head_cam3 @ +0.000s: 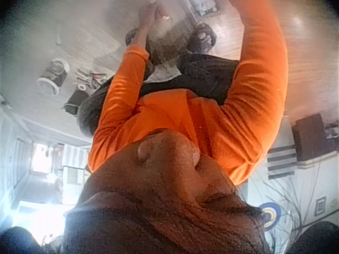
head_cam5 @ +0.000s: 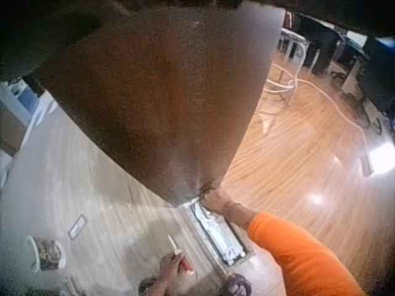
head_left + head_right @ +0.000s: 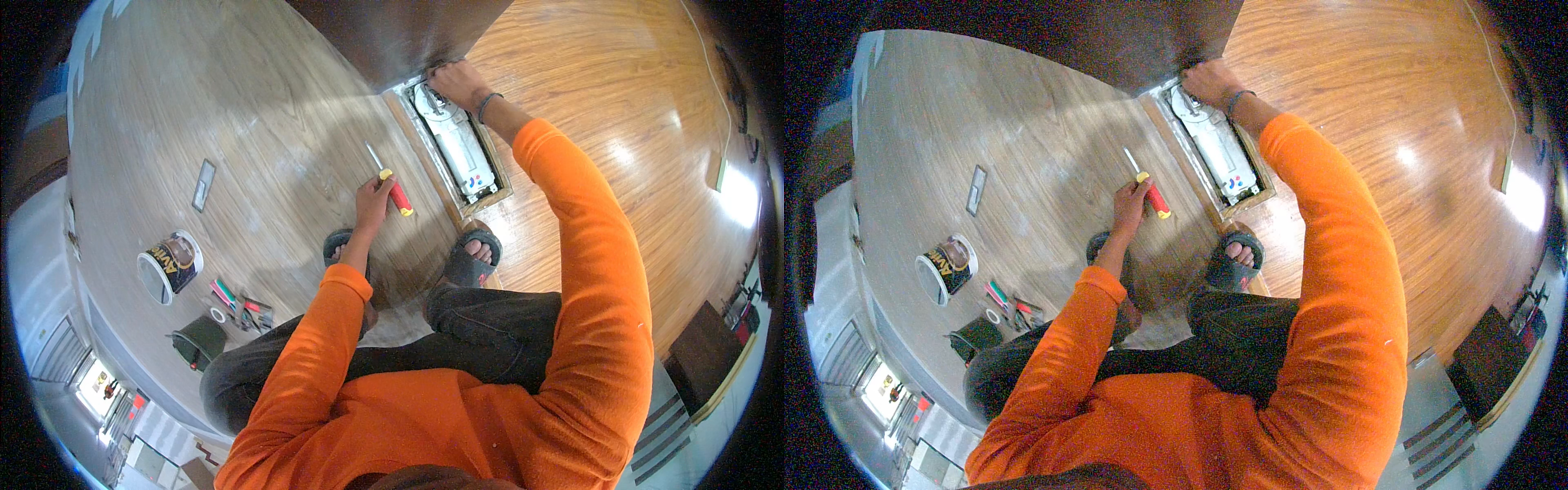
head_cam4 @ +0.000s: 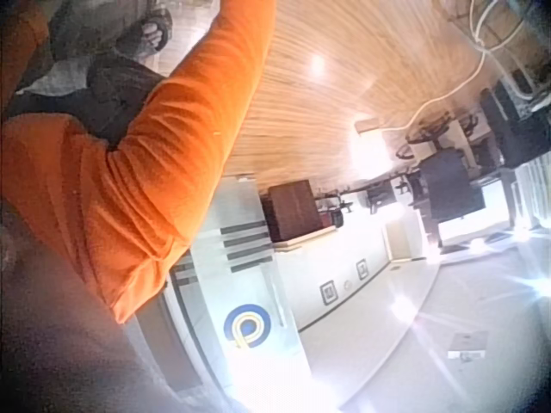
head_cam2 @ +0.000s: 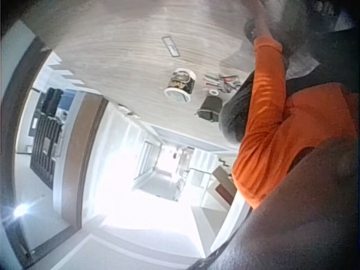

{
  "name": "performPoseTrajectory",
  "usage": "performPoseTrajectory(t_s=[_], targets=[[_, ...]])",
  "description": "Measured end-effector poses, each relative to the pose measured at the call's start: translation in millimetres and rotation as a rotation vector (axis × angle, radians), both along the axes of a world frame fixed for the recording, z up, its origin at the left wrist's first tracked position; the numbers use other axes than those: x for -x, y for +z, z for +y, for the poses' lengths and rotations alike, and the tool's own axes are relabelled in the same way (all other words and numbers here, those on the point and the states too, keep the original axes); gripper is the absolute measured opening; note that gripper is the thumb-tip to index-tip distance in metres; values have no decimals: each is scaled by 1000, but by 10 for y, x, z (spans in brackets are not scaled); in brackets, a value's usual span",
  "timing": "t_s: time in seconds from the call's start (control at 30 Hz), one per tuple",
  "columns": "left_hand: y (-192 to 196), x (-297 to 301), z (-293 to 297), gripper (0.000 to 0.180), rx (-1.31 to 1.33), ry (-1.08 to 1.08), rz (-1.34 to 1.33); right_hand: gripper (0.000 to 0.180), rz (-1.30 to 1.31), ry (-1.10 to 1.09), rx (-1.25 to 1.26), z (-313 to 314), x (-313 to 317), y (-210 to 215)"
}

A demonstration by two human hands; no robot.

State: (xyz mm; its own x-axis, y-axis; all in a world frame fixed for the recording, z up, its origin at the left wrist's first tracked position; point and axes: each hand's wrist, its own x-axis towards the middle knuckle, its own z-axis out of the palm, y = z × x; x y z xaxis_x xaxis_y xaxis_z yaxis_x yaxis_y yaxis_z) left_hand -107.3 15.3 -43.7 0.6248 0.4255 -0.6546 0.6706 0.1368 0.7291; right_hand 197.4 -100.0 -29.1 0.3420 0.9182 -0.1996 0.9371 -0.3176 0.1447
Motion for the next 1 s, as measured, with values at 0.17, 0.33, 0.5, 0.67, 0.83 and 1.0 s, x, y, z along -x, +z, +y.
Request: performPoseTrajectory(t_s=[0.17, 0.33, 0.5, 0.67, 0.83, 1.0], targets=[[38, 6, 2, 34, -16, 22, 39, 16, 15, 34, 46, 12, -25, -4], [109, -31, -14, 30, 67, 50, 46, 16, -46, 69, -74, -42, 9, -77], [-111, 46, -5, 28, 65, 101, -77, 15, -15, 9, -12, 33, 21, -11], [-148, 60, -11, 28, -22, 53, -119, 19, -18, 27, -26, 36, 11, 8], [-7, 20, -22, 27, 41, 59, -40, 21, 2, -37, -27, 75, 22, -42], [127, -27, -32, 27, 65, 66, -11, 22, 38, -20, -21, 67, 15, -19]])
